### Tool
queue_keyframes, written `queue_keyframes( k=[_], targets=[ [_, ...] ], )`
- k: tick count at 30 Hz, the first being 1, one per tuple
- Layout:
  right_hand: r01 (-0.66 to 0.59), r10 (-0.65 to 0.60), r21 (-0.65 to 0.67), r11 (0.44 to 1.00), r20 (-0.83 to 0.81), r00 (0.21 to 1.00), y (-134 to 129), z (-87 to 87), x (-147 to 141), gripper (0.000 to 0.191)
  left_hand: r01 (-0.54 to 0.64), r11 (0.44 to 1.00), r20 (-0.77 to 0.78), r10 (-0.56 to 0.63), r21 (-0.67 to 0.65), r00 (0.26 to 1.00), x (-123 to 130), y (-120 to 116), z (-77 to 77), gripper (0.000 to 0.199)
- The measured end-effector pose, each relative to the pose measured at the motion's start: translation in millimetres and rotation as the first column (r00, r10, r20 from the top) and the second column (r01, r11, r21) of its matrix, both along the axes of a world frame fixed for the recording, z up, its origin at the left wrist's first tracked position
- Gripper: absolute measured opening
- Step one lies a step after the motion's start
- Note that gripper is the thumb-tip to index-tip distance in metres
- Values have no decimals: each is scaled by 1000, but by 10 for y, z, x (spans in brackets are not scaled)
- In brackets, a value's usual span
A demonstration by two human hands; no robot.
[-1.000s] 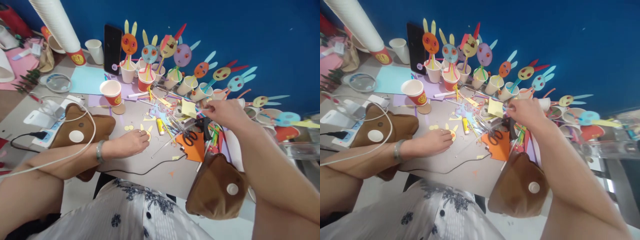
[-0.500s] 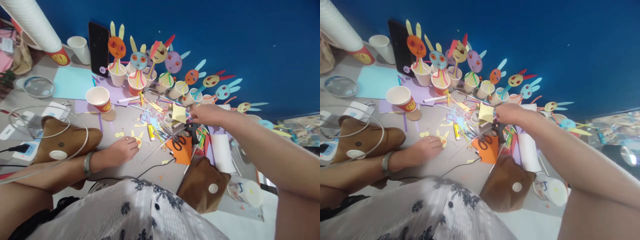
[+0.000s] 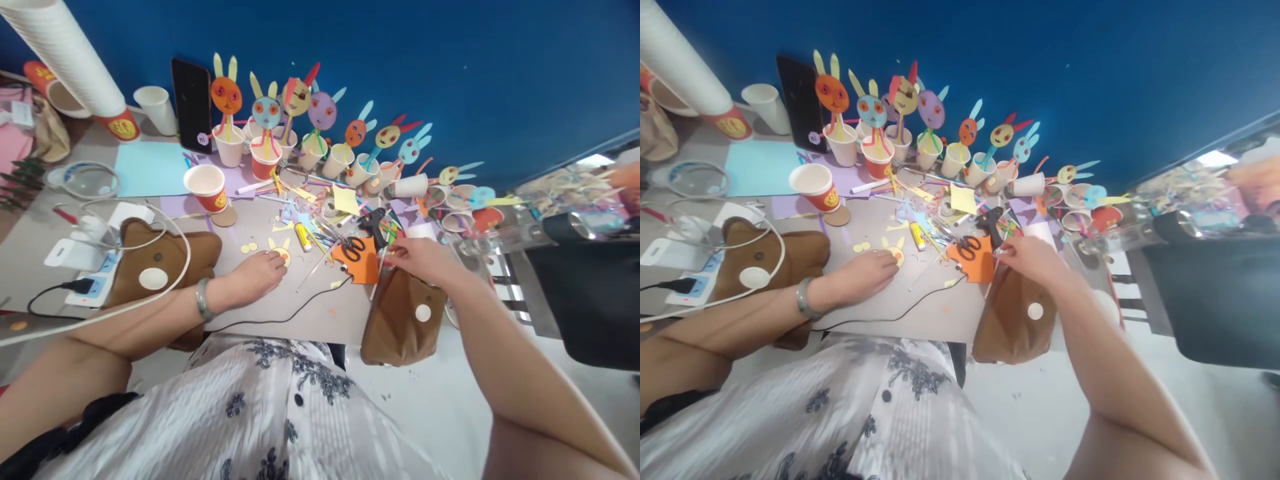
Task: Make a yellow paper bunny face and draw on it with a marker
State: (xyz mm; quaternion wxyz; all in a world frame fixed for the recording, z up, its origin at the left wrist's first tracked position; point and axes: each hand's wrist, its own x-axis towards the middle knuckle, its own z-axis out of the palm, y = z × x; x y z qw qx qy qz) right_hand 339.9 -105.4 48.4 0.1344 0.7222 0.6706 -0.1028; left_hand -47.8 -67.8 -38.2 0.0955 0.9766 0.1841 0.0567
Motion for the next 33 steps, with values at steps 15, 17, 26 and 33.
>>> queue_keyframes(
  k=[15, 17, 26, 33],
  targets=[
    [-55, 53, 97, 994, 19, 998, 39, -553, -517, 47, 128, 987, -222, -104, 95, 969, -16, -132, 119, 45],
    [-49, 47, 123, 991, 17, 999, 107, -538, -457, 41, 129, 988, -245, -107, 78, 964, 16, -120, 171, 38],
    [-436, 414, 156, 886, 154, 897, -160, -469, -599, 43, 91, 995, -186, -82, 40, 979, -39, -152, 153, 42],
    [-532, 521, 8, 847, 193, 831, -128, -609, -658, 40, 72, 995, -146, -62, 66, 987, 49, -115, 33, 44]
  ],
)
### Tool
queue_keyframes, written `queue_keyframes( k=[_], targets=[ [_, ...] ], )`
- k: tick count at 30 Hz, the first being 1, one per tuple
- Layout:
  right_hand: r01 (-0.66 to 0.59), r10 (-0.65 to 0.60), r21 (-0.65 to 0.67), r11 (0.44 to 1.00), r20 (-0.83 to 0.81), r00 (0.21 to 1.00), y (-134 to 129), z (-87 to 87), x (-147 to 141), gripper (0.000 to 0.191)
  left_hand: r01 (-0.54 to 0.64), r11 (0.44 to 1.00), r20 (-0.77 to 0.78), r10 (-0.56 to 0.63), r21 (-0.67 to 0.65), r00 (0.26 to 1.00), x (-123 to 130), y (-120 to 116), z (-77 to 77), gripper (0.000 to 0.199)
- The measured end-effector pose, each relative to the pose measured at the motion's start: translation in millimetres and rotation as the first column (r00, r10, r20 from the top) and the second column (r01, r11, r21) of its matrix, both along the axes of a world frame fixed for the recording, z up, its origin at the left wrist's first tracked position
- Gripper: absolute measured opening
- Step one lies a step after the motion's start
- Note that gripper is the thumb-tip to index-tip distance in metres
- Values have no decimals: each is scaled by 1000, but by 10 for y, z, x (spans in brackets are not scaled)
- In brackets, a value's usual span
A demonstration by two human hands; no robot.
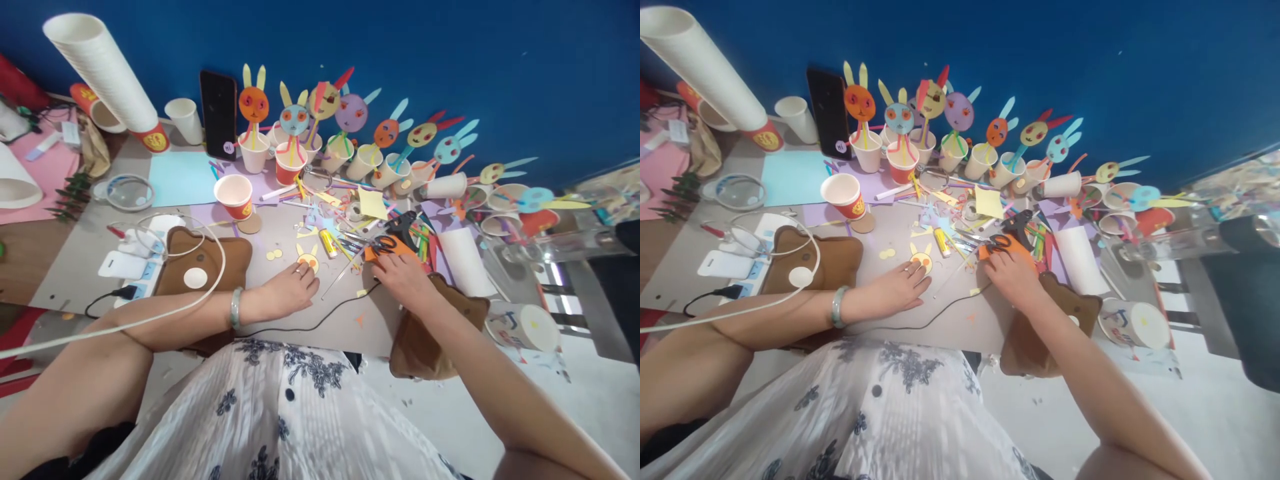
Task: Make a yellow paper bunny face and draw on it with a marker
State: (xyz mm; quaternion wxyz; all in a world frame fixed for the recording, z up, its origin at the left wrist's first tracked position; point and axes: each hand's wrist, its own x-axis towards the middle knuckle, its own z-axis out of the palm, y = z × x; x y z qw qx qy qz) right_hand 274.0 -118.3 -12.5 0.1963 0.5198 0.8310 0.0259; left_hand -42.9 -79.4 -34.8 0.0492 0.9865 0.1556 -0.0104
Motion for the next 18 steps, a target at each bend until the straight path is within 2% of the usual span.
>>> queue_keyframes(
  k=[3, 5, 7, 8, 10, 13, 15, 16, 18],
  targets=[
    [-5, 7, 25, 1000, -84, 996, 62, -3, 60, 35, -11, 1000, 72, 11, -9, 997, 53, -15, -27, 40],
    [4, 8, 63, 998, -195, 981, 58, 48, 82, 27, -4, 1000, 104, 5, -12, 995, 76, -29, -12, 39],
    [74, -26, 109, 991, -390, 920, 11, 132, 74, 19, -4, 1000, 115, 6, -15, 993, 100, -38, 33, 37],
    [140, -63, 115, 983, -507, 860, -26, 178, 57, 15, -12, 1000, 109, 15, -23, 994, 116, -40, 67, 37],
    [322, -163, 81, 943, -733, 660, -112, 251, 2, 15, -41, 998, 69, 45, -54, 997, 158, -38, 146, 37],
    [563, -258, -91, 821, -940, 224, -219, 258, -114, 24, -78, 990, -22, 76, -117, 997, 234, -22, 264, 36],
    [607, -282, -251, 754, -958, -46, -264, 187, -193, 29, -91, 986, -33, 88, -136, 996, 272, -9, 320, 35],
    [594, -304, -329, 734, -942, -146, -284, 140, -228, 31, -102, 985, -22, 100, -136, 995, 286, -5, 338, 36],
    [546, -349, -437, 715, -899, -263, -335, 48, -291, 34, -138, 981, 14, 141, -136, 990, 307, -6, 362, 47]
  ],
)
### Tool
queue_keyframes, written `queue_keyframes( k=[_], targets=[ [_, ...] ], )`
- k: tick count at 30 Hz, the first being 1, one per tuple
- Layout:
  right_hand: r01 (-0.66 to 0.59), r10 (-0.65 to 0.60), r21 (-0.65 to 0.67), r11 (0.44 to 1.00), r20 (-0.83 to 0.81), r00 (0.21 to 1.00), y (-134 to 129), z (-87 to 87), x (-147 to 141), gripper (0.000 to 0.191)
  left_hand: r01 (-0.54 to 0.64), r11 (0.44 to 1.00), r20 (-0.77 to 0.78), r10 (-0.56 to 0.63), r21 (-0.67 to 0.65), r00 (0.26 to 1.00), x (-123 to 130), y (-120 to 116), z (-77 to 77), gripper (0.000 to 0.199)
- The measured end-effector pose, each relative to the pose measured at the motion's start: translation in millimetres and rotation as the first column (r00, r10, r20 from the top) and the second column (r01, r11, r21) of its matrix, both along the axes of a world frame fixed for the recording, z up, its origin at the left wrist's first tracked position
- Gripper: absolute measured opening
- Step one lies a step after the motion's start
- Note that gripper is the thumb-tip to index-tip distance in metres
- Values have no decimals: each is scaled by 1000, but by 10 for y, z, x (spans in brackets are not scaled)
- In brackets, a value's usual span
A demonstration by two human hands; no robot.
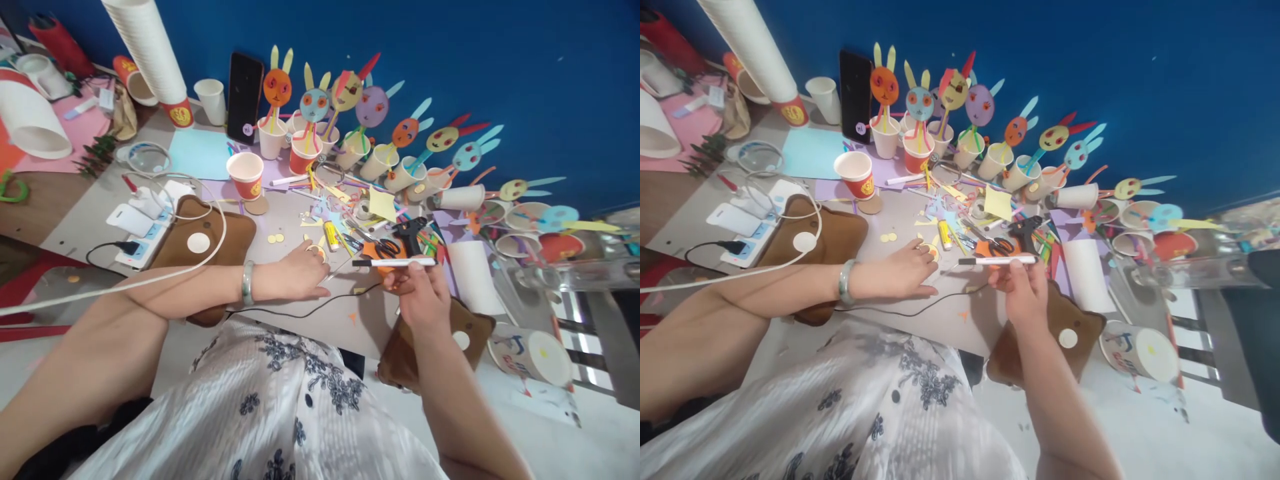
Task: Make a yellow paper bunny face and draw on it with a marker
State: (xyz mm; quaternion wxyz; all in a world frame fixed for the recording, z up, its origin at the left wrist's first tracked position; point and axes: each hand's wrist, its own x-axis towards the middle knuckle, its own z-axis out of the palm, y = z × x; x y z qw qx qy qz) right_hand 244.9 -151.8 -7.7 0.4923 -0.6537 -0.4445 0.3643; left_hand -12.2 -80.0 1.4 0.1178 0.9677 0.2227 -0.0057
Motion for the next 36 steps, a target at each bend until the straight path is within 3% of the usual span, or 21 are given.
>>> queue_keyframes(
  k=[4, 9, 15, 19, 24, 30, 36],
  targets=[
    [-102, 102, -15, 995, 0, 995, -177, -92, -121, 31, -79, 987, 79, 91, -140, 993, 53, -39, 30, 70],
    [-227, 227, 12, 974, -35, 973, -334, -62, -313, 27, 36, 916, 153, 28, -399, 988, 82, -99, -21, 38],
    [-352, 352, 19, 936, 19, 936, -252, -33, -496, 21, 52, 963, 274, 24, -266, 961, -4, -105, -474, 39],
    [-427, 404, -111, 898, -180, 897, -189, -116, -547, 31, 46, 970, 345, 42, -241, 938, -11, -110, -683, 44],
    [-358, 320, -82, 930, -299, 899, -156, -180, -588, 33, 24, 976, 380, 61, -217, 923, -35, -71, -617, 44],
    [-298, 294, 10, 954, -200, 935, -255, -92, -596, 30, 76, 997, 352, -72, 1, 933, -98, -42, -423, 54],
    [-155, 172, 108, 982, -161, 972, -492, 8, -697, 29, 174, 984, 382, -177, 45, 907, -104, -171, -321, 59]
  ],
)
